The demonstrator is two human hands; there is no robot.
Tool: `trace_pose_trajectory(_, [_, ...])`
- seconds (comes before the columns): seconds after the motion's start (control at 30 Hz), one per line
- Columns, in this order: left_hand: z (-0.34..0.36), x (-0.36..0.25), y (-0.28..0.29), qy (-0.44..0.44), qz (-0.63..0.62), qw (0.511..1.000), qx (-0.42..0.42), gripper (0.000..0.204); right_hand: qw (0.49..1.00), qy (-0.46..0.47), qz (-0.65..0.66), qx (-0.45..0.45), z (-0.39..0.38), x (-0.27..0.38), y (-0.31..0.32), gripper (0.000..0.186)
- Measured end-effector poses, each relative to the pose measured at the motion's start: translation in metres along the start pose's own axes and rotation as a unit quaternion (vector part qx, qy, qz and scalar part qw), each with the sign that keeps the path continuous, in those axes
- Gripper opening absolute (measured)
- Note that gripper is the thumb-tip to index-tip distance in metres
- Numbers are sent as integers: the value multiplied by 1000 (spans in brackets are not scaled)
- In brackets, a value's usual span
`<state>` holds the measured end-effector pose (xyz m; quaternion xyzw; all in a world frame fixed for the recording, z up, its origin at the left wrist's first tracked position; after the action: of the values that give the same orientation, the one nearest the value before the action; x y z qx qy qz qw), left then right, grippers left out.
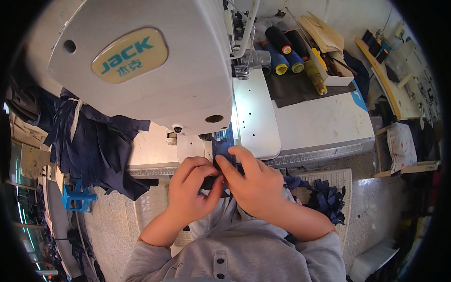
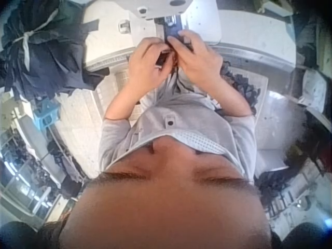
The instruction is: Sewing pieces of fabric using a sewing machine.
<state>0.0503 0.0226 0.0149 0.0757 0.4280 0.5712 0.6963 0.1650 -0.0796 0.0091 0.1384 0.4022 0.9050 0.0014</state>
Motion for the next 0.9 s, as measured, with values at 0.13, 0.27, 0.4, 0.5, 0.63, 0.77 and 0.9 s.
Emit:
trace_pose_trajectory(0.13, [31,9,37,-74,-14,993,-94,20,999,-5,-4,-32,-1,1,-2,36])
trace_pose_trajectory(0.27, [98,24,75,-148,-133,938,-285,48,999,-4,3,-37,-5,-3,-2,30])
trace_pose_trajectory(0.4, [164,22,106,-296,-140,902,-283,64,999,-2,18,-39,-5,-1,0,29])
trace_pose_trajectory(0.5, [189,17,110,-375,-52,910,-167,65,999,-1,31,-40,-5,1,0,29])
trace_pose_trajectory(0.63, [187,14,100,-405,5,877,-260,74,998,8,32,-44,-5,-1,1,28])
trace_pose_trajectory(0.77, [191,19,105,-429,43,873,-227,73,999,0,30,-45,-5,-2,0,28])
trace_pose_trajectory(0.9, [189,18,101,-441,-169,867,-158,67,998,0,42,-54,-2,-2,-1,30])
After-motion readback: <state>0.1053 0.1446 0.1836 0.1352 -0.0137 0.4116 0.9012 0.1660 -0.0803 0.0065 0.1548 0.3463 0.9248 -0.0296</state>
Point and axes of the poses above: each hand's wrist, its own z-axis towards the middle knuckle, its own y-axis out of the back of the hand, x = y × z, the point moved 3 cm from there along z, towards the middle knuckle, and after that the axes turned 2 degrees about -x, right-handed, at the moved point
